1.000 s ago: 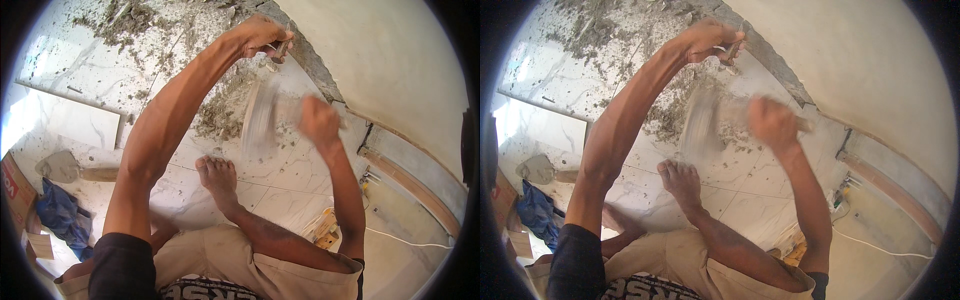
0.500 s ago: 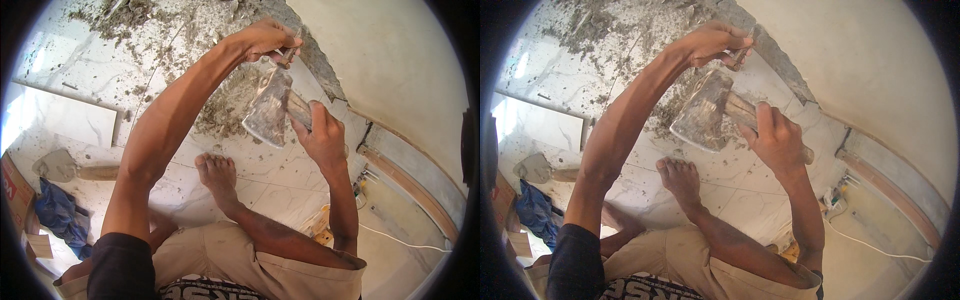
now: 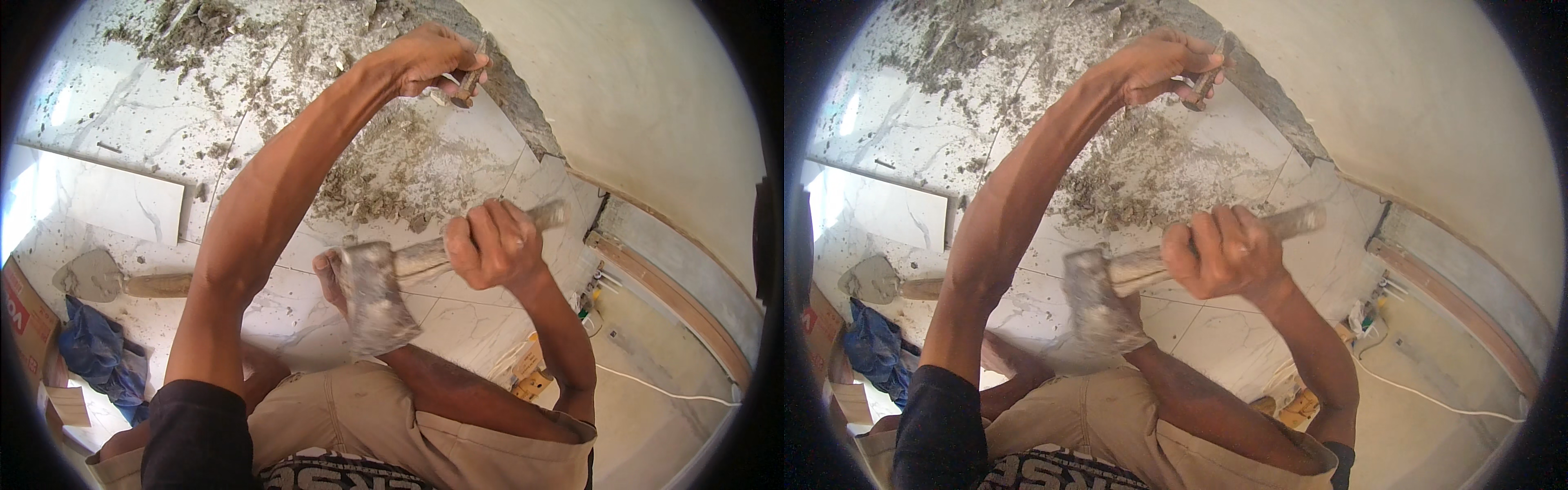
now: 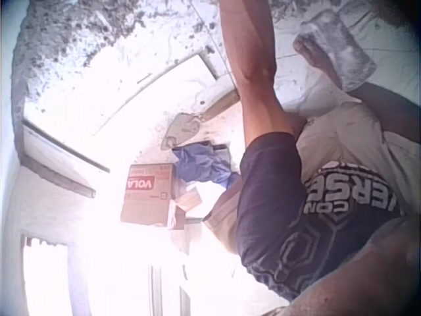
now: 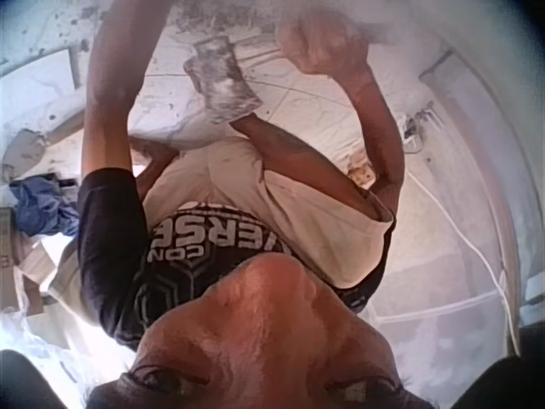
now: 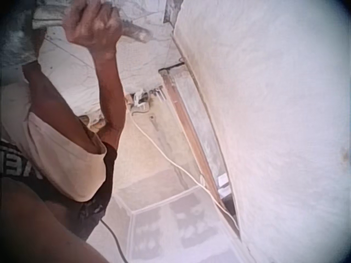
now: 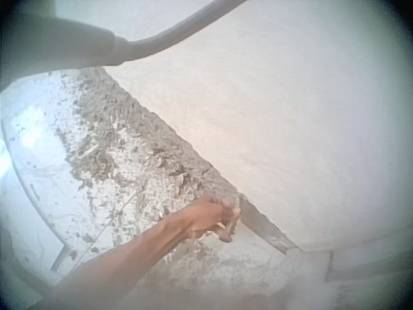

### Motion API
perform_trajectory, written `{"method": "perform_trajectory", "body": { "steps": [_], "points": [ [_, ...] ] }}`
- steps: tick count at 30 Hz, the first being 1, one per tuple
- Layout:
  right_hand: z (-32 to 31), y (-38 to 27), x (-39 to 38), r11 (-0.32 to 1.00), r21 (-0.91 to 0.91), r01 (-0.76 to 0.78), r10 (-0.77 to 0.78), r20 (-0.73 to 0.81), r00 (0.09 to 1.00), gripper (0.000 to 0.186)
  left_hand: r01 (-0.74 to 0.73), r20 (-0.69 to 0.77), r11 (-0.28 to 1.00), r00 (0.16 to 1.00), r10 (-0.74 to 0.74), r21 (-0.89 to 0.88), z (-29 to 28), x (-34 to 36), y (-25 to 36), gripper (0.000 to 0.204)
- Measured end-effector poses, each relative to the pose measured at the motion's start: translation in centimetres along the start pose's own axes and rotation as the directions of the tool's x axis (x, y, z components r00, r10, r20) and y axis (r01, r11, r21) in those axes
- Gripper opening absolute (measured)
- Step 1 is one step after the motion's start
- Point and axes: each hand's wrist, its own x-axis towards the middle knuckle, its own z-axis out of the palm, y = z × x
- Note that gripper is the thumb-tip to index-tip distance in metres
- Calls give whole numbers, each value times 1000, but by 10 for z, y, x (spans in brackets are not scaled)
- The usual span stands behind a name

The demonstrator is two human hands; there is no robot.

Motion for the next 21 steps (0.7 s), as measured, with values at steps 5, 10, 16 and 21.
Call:
{"method": "perform_trajectory", "body": {
  "steps": [5,10,16,21],
  "points": [
    [27,46,-23,896,-212,-390,422,137,896,15,30,8,998,1000,-30,48,-5,9,-3,21],
    [4,-1,-11,996,-68,-59,56,-41,998,24,-12,11,999,1000,12,-32,-4,7,-5,22],
    [15,47,-21,912,-148,-382,397,88,913,21,14,-5,1000,1000,-14,20,-2,6,-5,20],
    [17,29,-23,988,-15,-152,151,-25,988,17,11,8,1000,1000,-10,-29,-2,4,-4,21]
  ]
}}
